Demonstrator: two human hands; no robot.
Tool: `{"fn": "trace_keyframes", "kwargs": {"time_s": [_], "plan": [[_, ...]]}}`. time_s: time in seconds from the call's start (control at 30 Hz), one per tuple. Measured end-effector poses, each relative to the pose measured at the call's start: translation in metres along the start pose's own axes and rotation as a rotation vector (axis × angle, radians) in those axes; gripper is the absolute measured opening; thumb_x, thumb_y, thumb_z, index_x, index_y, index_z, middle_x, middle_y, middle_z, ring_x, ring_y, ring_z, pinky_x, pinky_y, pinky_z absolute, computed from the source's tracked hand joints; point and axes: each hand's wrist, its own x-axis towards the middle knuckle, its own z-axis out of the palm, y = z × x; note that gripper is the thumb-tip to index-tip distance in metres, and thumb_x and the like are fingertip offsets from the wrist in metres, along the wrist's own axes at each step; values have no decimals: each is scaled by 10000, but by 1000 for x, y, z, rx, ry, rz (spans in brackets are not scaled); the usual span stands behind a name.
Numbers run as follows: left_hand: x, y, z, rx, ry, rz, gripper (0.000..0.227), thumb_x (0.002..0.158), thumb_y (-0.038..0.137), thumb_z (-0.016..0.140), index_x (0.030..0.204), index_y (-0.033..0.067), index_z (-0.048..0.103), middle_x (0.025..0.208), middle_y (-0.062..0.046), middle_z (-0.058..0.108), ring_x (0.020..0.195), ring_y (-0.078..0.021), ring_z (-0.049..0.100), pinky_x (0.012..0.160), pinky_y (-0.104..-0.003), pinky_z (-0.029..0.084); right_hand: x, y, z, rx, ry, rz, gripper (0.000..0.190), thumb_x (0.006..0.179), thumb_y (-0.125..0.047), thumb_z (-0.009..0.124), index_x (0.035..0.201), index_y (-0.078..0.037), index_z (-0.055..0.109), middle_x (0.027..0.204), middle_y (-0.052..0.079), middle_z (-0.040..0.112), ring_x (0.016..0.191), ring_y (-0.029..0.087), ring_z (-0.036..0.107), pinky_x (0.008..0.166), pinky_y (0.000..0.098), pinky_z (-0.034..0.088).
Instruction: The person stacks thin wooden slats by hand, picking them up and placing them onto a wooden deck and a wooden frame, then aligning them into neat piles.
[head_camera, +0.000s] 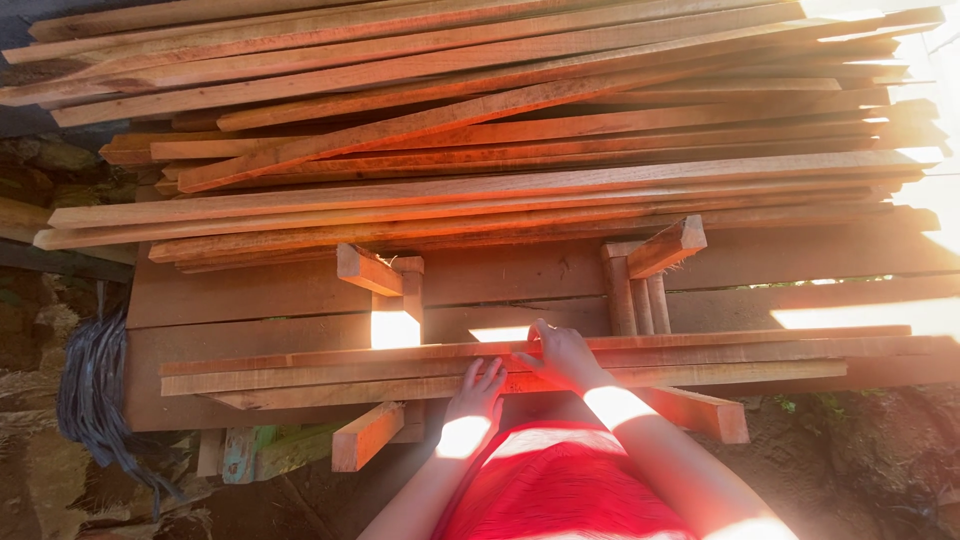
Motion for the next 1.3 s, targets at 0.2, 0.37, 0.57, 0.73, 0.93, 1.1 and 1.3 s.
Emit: {"fn": "trace_keyframes", "kwargs": {"time_s": [0.2,0.37,0.57,0.73,0.93,1.1,1.3], "plan": [[1,6,-13,-16,-29,-20,533,896,195,687,1403,88,562,1595,-44,395,1471,-345,321,1050,-489,479,1,-22,-19,55,88,-9,352,869,-398,761,1061,-146,609,1015,73,707,1035,289,657,880,452,479],[-1,11,-26,-23,-14,-21,540,886,202,691,1401,91,569,1594,-42,394,1469,-341,313,1048,-507,462,9,-25,-17,59,261,-114,310,899,-334,733,1129,-143,653,1060,56,704,1064,278,632,889,434,479],[2,10,-29,-38,-19,-6,546,892,195,679,1412,74,559,1591,-50,398,1481,-349,308,1059,-486,469,8,-12,1,-97,102,-151,489,896,-493,723,1151,-80,667,1062,120,693,1055,312,637,1005,468,432],[0,9,-24,-59,-4,2,523,900,194,672,1398,70,571,1600,-48,406,1475,-341,330,1079,-482,473,7,-8,-1,-81,87,-206,524,875,-523,701,1119,-60,662,1058,116,693,1041,334,638,953,482,440],[3,13,-31,-40,-57,-49,512,915,203,665,1400,73,567,1600,-42,401,1475,-327,325,1053,-481,474,16,2,16,-195,24,-127,557,901,-563,660,1154,-66,655,1061,119,687,1059,320,638,929,476,456],[0,11,-26,-57,-38,-34,520,913,204,666,1406,72,564,1603,-40,400,1484,-328,322,1049,-465,485,18,2,17,-201,-15,-93,572,894,-577,653,1152,-66,649,1088,110,686,1079,313,633,939,476,454],[0,14,-32,-61,-49,-45,535,906,202,669,1415,77,559,1607,-33,396,1483,-332,318,1050,-472,480,19,-7,6,-211,-101,-42,596,888,-603,646,1158,-72,632,1096,112,674,1099,311,619,943,479,445]]}}
